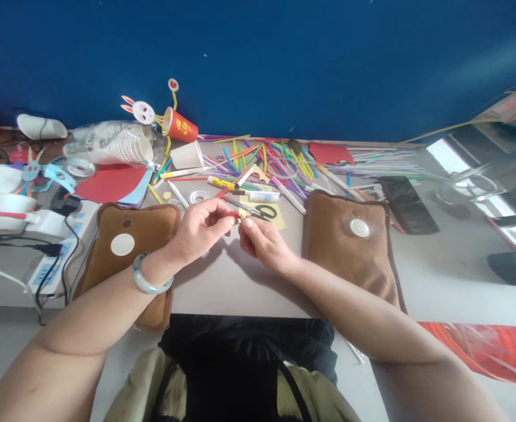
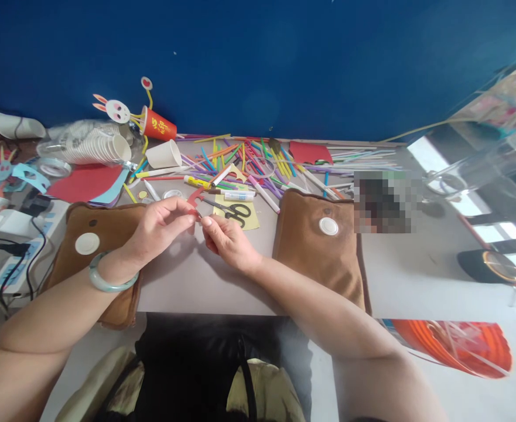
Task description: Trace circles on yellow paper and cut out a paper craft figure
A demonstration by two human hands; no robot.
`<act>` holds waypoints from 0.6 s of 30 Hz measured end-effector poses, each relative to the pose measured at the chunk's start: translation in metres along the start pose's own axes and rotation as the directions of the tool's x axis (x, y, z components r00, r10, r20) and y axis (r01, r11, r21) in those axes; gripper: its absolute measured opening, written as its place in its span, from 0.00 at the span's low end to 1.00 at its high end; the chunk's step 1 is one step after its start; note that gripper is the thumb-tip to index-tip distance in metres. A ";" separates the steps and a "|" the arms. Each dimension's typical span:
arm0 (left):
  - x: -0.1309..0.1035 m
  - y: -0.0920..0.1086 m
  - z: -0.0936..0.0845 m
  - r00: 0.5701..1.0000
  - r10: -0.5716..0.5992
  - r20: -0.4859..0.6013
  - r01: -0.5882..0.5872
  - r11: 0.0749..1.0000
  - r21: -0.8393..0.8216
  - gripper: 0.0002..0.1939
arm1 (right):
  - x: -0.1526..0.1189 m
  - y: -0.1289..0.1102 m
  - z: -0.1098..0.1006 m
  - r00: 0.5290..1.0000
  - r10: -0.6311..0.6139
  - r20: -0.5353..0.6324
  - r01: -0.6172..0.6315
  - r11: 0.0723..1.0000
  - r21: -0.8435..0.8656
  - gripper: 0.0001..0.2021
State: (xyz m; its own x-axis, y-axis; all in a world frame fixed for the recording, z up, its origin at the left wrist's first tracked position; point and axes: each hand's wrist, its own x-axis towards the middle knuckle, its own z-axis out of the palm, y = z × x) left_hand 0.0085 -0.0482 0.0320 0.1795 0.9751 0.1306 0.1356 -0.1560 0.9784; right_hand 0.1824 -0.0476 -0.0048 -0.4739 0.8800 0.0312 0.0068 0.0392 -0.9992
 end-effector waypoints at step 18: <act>0.001 -0.003 0.000 0.998 -0.052 0.040 0.052 0.999 0.011 0.09 | 0.002 0.001 0.000 0.992 0.057 -0.110 -0.039 0.986 0.162 0.28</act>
State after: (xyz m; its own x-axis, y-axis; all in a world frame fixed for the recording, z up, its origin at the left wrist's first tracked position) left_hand 0.0085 -0.0467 0.0291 0.2112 0.9747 0.0728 0.1558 -0.1070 0.9820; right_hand 0.1817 -0.0454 -0.0057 -0.3732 0.9275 -0.0236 -0.1175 -0.0725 -0.9904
